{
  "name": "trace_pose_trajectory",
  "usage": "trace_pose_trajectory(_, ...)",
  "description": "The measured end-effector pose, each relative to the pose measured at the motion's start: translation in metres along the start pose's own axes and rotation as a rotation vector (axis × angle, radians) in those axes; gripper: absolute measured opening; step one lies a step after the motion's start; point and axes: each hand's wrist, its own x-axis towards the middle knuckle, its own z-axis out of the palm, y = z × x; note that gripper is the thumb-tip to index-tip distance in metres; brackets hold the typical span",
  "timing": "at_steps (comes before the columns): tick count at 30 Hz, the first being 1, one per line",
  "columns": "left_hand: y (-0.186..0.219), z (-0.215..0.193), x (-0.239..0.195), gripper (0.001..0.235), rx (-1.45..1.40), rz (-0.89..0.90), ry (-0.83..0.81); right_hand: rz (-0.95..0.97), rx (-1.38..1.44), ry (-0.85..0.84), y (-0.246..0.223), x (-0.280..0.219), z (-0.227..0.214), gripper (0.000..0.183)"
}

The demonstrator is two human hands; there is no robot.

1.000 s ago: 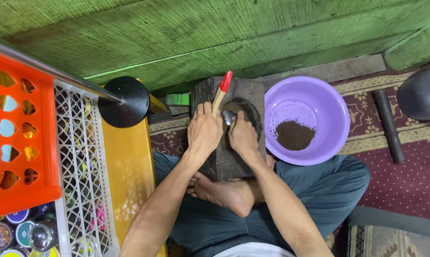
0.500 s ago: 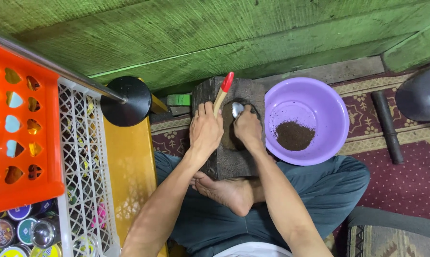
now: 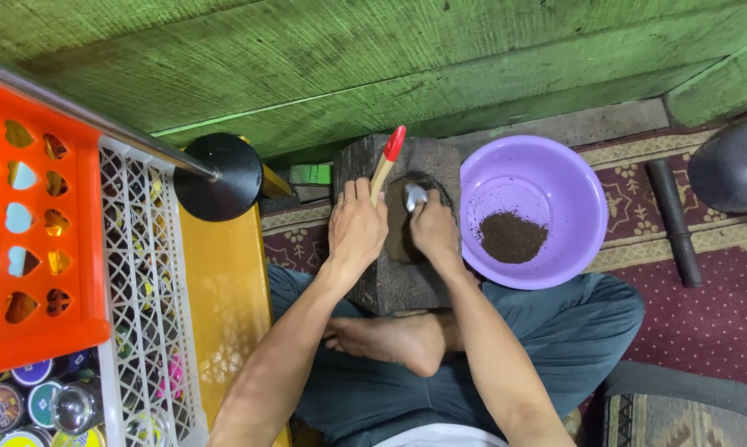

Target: Using a small brush and a spoon to carefully collect and transfer dark powder from the surface of a stone mortar into a purple plastic bowl.

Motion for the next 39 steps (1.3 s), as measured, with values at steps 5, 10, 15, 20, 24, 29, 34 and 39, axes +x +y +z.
trace_pose_trajectory(5,-0.005,0.001,0.003,0.027,-0.043,-0.008,-0.016,0.019,0.018,0.011,0.004,0.026,0.014,0.043)
trace_pose_trajectory(10,-0.009,0.006,0.004,0.029,-0.059,-0.009,-0.024,0.032,-0.004,-0.040,-0.028,-0.006,0.012,0.042)
trace_pose_trajectory(15,-0.011,0.004,0.005,0.030,-0.110,-0.016,-0.079,-0.073,-0.096,-0.094,-0.019,-0.026,0.007,0.037)
trace_pose_trajectory(20,-0.016,-0.007,0.011,0.036,-0.231,-0.058,-0.174,0.018,0.003,-0.031,-0.012,-0.006,-0.004,0.037)
trace_pose_trajectory(24,-0.017,-0.016,0.013,0.040,-0.302,-0.101,-0.268,0.055,0.010,-0.063,0.008,0.027,0.014,0.043)
trace_pose_trajectory(29,-0.016,-0.017,0.018,0.041,-0.304,-0.115,-0.291,0.066,-0.001,-0.075,-0.026,0.008,0.004,0.044)
trace_pose_trajectory(34,-0.009,-0.029,0.020,0.040,-0.300,-0.144,-0.336,-0.015,-0.056,-0.114,-0.048,-0.037,-0.013,0.041)
trace_pose_trajectory(39,-0.010,-0.029,0.020,0.038,-0.311,-0.156,-0.355,-0.292,-0.197,-0.120,-0.021,-0.051,-0.017,0.033)
